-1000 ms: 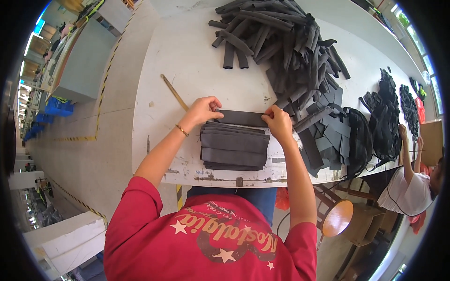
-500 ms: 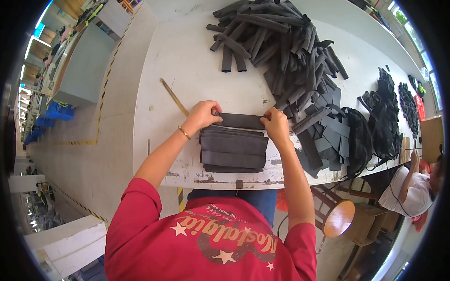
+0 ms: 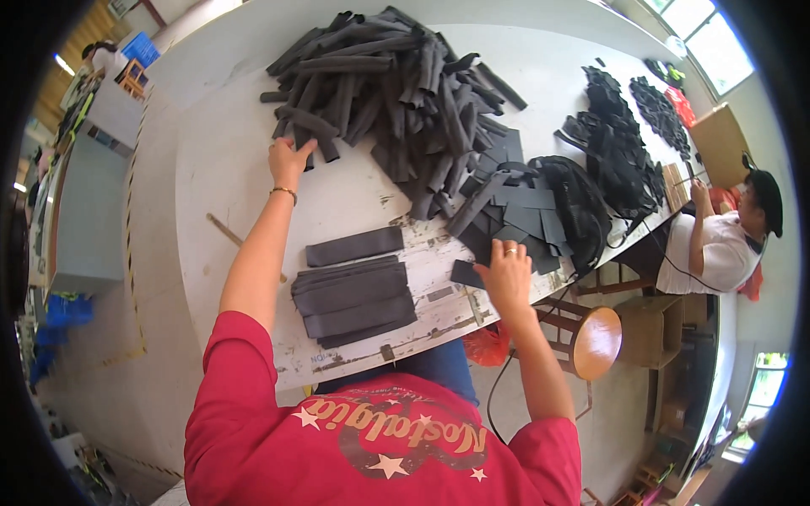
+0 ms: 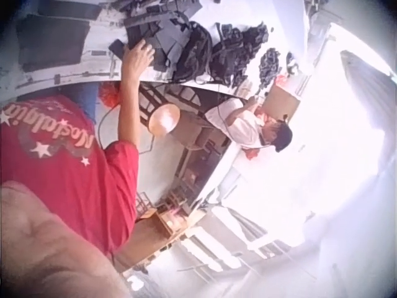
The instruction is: Handling and inspecting grey foam rectangular pieces at an assembly workstation.
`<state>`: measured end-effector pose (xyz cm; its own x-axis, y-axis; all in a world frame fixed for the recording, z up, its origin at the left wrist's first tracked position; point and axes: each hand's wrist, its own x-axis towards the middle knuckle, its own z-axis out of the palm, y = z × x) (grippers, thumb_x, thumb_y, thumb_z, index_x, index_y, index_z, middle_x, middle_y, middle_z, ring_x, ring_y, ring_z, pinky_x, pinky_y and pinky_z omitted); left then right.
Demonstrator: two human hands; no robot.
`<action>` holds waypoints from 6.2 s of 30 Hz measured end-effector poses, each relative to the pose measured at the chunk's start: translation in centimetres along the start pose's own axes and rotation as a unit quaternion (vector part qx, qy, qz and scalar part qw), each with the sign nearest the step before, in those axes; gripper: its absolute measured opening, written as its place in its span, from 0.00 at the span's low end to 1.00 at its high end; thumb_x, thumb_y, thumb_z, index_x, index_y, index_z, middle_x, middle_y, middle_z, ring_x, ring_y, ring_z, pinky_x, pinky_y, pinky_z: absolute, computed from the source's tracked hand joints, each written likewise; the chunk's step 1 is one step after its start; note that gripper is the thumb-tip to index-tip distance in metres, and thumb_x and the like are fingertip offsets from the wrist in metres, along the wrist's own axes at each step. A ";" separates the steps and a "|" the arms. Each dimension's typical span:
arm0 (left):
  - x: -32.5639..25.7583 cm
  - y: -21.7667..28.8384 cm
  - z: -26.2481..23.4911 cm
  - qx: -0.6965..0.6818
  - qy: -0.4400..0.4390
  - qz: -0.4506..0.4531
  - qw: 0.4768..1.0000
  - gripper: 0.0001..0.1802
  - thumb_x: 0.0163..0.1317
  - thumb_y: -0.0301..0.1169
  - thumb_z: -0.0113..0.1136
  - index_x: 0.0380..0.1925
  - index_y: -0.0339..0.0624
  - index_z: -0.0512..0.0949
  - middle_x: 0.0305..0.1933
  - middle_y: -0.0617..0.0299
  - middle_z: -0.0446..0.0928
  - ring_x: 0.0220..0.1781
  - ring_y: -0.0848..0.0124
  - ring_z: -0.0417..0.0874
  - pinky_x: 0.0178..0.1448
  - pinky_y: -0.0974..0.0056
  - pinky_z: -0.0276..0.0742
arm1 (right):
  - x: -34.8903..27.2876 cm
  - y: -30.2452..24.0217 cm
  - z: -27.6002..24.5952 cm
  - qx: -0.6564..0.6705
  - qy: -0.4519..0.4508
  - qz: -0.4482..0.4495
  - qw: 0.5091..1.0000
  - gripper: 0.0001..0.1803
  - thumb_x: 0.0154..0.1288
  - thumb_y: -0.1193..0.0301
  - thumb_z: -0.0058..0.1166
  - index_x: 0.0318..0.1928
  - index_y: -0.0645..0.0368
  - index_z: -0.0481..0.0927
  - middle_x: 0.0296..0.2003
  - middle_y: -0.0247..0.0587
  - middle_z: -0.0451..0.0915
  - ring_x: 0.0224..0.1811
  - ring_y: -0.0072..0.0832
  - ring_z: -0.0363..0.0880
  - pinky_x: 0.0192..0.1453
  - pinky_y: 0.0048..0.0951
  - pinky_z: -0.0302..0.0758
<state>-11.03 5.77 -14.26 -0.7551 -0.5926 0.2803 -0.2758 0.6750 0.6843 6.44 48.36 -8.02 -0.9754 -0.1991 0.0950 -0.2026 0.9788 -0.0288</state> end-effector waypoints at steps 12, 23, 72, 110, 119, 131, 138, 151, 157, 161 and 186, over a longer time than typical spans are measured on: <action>-4.7 4.0 -6.3 -0.545 -0.339 -0.303 0.704 0.12 0.66 0.23 0.55 0.45 0.23 0.75 0.43 0.50 0.81 0.44 0.59 0.85 0.51 0.59 0.85 | 1.8 0.7 2.5 0.059 0.080 -0.078 0.992 0.10 0.56 0.82 0.48 0.40 0.66 0.70 0.46 0.54 0.73 0.42 0.47 0.76 0.47 0.42 0.74; -14.0 9.4 -11.3 -0.665 -0.289 -0.282 0.628 0.09 0.65 0.25 0.59 0.43 0.32 0.79 0.43 0.52 0.83 0.47 0.64 0.84 0.55 0.63 0.84 | -0.4 -7.2 -7.4 0.404 0.097 -0.138 0.899 0.19 0.54 0.69 0.68 0.37 0.60 0.69 0.32 0.46 0.72 0.33 0.46 0.74 0.37 0.37 0.71; -21.0 17.0 -16.7 -0.727 -0.305 -0.130 0.601 0.36 0.64 0.35 0.65 0.65 0.39 0.57 0.44 0.52 0.81 0.55 0.63 0.80 0.59 0.59 0.76 | -0.7 -12.0 -8.9 0.342 0.323 -0.183 0.863 0.23 0.52 0.75 0.67 0.51 0.63 0.79 0.39 0.43 0.81 0.40 0.41 0.76 0.45 0.38 0.70; -21.8 17.9 -13.9 -0.648 -0.230 -0.094 0.720 0.17 0.67 0.38 0.60 0.31 0.33 0.79 0.28 0.51 0.83 0.42 0.62 0.86 0.46 0.63 0.80 | -0.8 -13.9 -6.9 0.414 0.246 -0.217 0.849 0.12 0.57 0.80 0.60 0.42 0.63 0.75 0.43 0.51 0.75 0.44 0.50 0.76 0.46 0.44 0.74; -20.0 16.9 -14.7 -0.643 -0.193 -0.075 0.738 0.14 0.62 0.36 0.67 0.30 0.34 0.80 0.27 0.53 0.82 0.40 0.64 0.86 0.51 0.64 0.77 | -2.7 -13.3 -5.7 0.417 0.230 -0.200 0.856 0.15 0.55 0.80 0.62 0.43 0.63 0.75 0.44 0.52 0.75 0.44 0.50 0.76 0.47 0.43 0.75; -22.2 16.7 -15.1 -0.671 -0.248 -0.176 0.677 0.18 0.63 0.40 0.65 0.27 0.35 0.78 0.27 0.55 0.81 0.43 0.59 0.86 0.42 0.60 0.81 | -0.9 -14.2 -7.1 0.444 0.226 -0.243 0.832 0.13 0.56 0.80 0.61 0.42 0.64 0.75 0.44 0.51 0.76 0.45 0.51 0.76 0.47 0.43 0.75; -20.1 15.8 -15.6 -0.619 -0.281 -0.071 0.729 0.18 0.65 0.41 0.62 0.33 0.34 0.79 0.31 0.51 0.83 0.42 0.63 0.86 0.49 0.63 0.79 | -2.1 -13.4 -7.6 0.451 0.164 -0.231 0.846 0.13 0.56 0.79 0.61 0.42 0.64 0.75 0.44 0.51 0.76 0.45 0.50 0.76 0.47 0.43 0.75; -22.2 16.4 -15.4 -0.658 -0.186 -0.166 0.710 0.23 0.68 0.44 0.59 0.31 0.29 0.81 0.37 0.48 0.84 0.37 0.67 0.84 0.44 0.66 0.79 | -2.7 -13.5 -6.9 0.378 0.207 -0.203 0.879 0.15 0.54 0.82 0.59 0.43 0.64 0.75 0.45 0.54 0.75 0.43 0.50 0.77 0.46 0.42 0.76; -24.8 17.4 -14.1 -0.682 -0.237 -0.209 0.660 0.18 0.68 0.41 0.59 0.36 0.33 0.76 0.38 0.46 0.84 0.37 0.67 0.84 0.43 0.63 0.79 | -1.9 -12.5 -6.9 0.391 0.221 -0.268 0.853 0.19 0.53 0.79 0.62 0.46 0.62 0.73 0.46 0.54 0.74 0.45 0.51 0.77 0.48 0.43 0.75; -24.5 16.8 -13.8 -0.684 -0.230 -0.205 0.661 0.17 0.68 0.41 0.59 0.36 0.34 0.75 0.38 0.46 0.84 0.36 0.68 0.84 0.43 0.63 0.80 | -2.8 -12.4 -8.0 0.378 0.185 -0.215 0.881 0.16 0.54 0.79 0.62 0.42 0.62 0.72 0.45 0.52 0.74 0.46 0.50 0.76 0.46 0.43 0.75; -22.8 18.2 -15.5 -0.775 -0.208 -0.145 0.579 0.18 0.70 0.40 0.55 0.47 0.35 0.76 0.36 0.56 0.82 0.40 0.60 0.84 0.50 0.58 0.79 | -1.9 -9.7 -9.8 0.346 0.276 -0.349 0.826 0.14 0.54 0.82 0.63 0.41 0.63 0.74 0.40 0.46 0.74 0.35 0.45 0.77 0.34 0.39 0.76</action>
<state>10.37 24.74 2.23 -0.9775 -0.2074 0.0374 0.1950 -0.8229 0.5337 11.16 39.72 1.86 -0.4498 -0.4653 0.7623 -0.8867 0.3345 -0.3191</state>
